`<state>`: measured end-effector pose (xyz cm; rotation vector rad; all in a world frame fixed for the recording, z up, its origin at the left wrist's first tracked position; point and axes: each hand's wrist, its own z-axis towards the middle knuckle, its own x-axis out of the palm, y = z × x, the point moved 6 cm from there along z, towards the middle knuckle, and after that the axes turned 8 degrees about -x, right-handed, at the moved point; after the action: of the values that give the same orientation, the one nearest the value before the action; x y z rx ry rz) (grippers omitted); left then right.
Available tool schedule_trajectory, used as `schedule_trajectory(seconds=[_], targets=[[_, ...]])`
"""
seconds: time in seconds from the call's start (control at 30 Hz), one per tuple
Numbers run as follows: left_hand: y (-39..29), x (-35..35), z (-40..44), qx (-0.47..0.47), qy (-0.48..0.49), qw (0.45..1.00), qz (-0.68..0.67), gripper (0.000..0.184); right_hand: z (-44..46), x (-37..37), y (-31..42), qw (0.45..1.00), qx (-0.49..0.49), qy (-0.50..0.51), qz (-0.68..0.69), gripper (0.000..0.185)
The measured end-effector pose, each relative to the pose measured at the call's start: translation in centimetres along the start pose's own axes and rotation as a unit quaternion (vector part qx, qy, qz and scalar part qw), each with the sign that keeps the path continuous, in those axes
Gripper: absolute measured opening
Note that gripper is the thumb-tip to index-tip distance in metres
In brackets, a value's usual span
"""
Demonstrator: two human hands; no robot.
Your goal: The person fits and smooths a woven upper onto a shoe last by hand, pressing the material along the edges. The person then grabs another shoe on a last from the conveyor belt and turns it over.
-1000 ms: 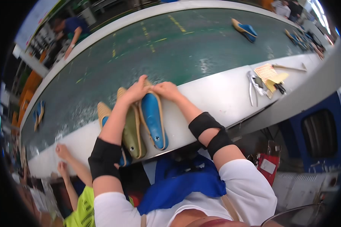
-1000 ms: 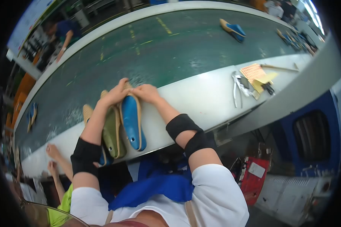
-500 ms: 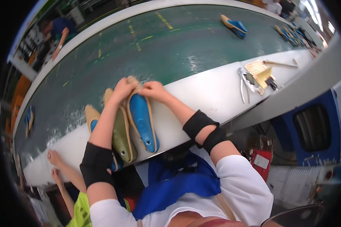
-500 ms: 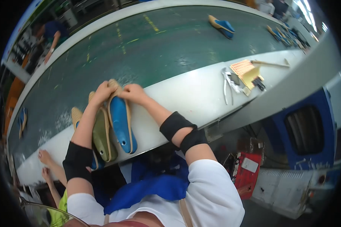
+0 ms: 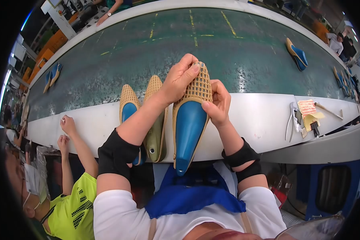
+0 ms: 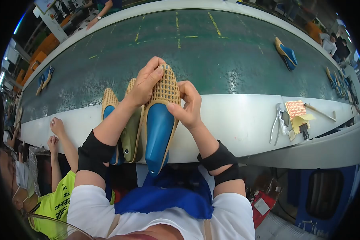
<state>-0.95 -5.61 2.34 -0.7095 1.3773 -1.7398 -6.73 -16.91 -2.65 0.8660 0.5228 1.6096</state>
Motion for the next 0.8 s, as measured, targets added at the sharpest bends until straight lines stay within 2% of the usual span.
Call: schedule_trajectory(seconds=[0.17, 0.8], targets=[[-0.8, 0.5, -0.5, -0.002, 0.021, 0.999, -0.037, 0.019, -0.2, -0.1, 1.0, 0.998, -0.039, 0.004, -0.056, 0.044], [-1.3, 0.9, -0.6, -0.004, 0.045, 0.997, -0.066, 0.028, -0.2, -0.1, 2.1, 0.99, -0.119, 0.003, -0.076, 0.041]])
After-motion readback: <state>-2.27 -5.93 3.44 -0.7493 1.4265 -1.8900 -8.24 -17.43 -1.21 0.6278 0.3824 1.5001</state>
